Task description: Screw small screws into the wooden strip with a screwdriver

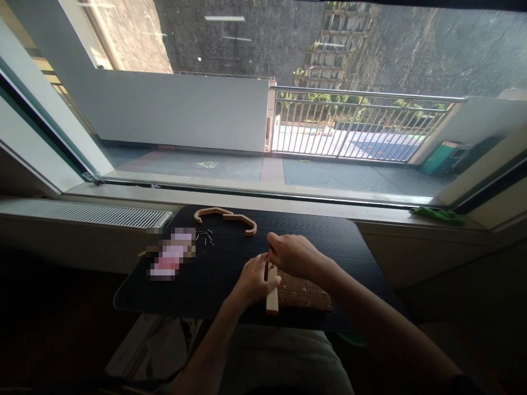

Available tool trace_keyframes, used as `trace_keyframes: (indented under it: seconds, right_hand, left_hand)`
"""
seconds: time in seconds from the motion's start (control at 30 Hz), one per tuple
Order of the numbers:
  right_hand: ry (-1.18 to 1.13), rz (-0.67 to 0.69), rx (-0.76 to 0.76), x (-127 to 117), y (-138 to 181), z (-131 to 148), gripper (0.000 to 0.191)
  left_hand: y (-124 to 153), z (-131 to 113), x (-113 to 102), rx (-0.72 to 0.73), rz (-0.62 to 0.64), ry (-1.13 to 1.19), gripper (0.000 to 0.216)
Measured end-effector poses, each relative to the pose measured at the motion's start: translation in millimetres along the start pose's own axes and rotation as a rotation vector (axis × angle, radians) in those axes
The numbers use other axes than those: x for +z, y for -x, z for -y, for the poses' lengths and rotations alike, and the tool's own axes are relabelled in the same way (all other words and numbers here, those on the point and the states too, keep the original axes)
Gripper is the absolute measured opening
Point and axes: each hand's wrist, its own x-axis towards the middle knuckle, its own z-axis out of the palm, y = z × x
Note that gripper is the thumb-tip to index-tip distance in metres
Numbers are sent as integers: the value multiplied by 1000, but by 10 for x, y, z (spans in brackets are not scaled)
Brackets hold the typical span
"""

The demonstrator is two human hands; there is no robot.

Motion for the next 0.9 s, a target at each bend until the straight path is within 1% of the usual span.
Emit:
trace_keyframes:
  seconds: [0.03,0.1,0.2,0.27,0.47,0.73,0.9]
  right_hand:
    - [0,5,-4,-4,5,-3,18]
    - [4,17,-14,-6,13,-12,18]
    - [12,23,-28,1,21,-29,17]
    - [13,16,-31,5,25,-38,17]
    - [22,17,-10,2,39,-43,19]
    - [52,-13,38,51,2,-32,24]
    - [99,-16,21,-6,-10,-13,27]
  left_hand:
    - [9,51,7,13,-21,32,37]
    - [31,169,31,60,-51,81,41]
    - [62,320,87,119,-70,68,43]
    - [77,365,126,149,-93,46,41]
    - [90,352,175,207,-186,16,39]
    - [93,334,159,202,-179,14,37]
    - [100,304,140,177,-156,15,37]
